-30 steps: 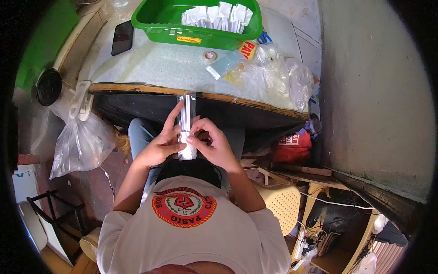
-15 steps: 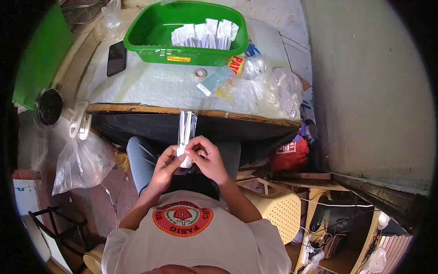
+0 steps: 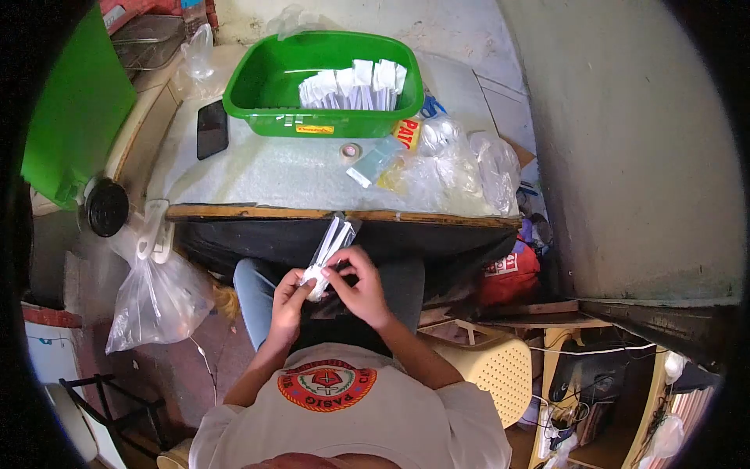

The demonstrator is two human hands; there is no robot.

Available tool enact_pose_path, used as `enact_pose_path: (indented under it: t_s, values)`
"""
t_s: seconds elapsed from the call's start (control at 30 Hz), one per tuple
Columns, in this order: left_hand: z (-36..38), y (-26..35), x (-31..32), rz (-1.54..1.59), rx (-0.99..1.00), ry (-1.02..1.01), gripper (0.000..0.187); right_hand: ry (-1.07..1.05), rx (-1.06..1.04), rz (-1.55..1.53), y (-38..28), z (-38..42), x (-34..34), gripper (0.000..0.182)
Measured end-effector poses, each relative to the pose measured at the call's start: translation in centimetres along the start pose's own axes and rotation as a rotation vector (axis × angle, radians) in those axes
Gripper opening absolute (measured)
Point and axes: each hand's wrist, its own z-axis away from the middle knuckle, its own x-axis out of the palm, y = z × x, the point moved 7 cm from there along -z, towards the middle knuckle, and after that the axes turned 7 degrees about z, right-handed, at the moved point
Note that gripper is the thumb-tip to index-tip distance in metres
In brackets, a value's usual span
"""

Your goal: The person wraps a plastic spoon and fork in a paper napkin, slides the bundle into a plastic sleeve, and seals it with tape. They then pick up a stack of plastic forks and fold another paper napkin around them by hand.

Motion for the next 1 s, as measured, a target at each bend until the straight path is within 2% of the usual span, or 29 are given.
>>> enact_pose_path:
  t_s: [0.03,0.1,0.13,0.17,0.27,0.4,0.47,0.53,0.67,0.83,1.0]
  values:
    - [0.0,0.2,-0.4,-0.035,0.021,0.024,0.008,0.052,-0.084,0.133,-0.9,-0.9,-0.8,0.016]
    - [0.1,0.7,-1.2,-0.082,0.046,0.07,0.007,0.205,-0.119,0.144,-0.7,-4.1,-3.3,0.017]
    - [0.1,0.8,-1.7,-0.084,0.049,0.065,0.007,0.244,-0.09,0.12,1.0,-5.9,-4.7,0.015]
    - [0.1,0.9,-2.4,-0.125,0.085,0.076,0.007,0.28,-0.024,0.089,0.0,-7.8,-5.5,0.014]
    - [0.7,1.7,-3.2,-0.169,0.127,0.102,0.006,0.273,0.013,0.061,0.9,-13.3,-5.7,0.018]
    - [1.6,2.2,-4.5,-0.208,0.165,0.162,0.006,0.274,-0.03,0.238,0.4,-18.1,-5.2,0.027]
    - [1.9,2.2,-5.1,-0.231,0.194,0.158,0.007,0.285,-0.013,0.311,-0.1,-19.2,-5.1,0.03]
    - [2.0,2.2,-5.3,-0.231,0.181,0.181,0.005,0.143,0.281,0.007,1.1,-19.6,-4.3,0.03]
    - [1.9,2.2,-5.7,-0.271,0.184,0.167,0.006,0.128,0.266,-0.091,0.7,-20.2,-4.3,0.028]
    - [1.7,2.5,-5.7,-0.291,0.19,0.163,0.006,0.163,0.188,-0.056,0.3,-20.7,-4.5,0.018]
    - [1.7,2.3,-5.6,-0.277,0.192,0.151,0.006,0.208,0.14,0.01,-0.2,-20.9,-4.7,0.016]
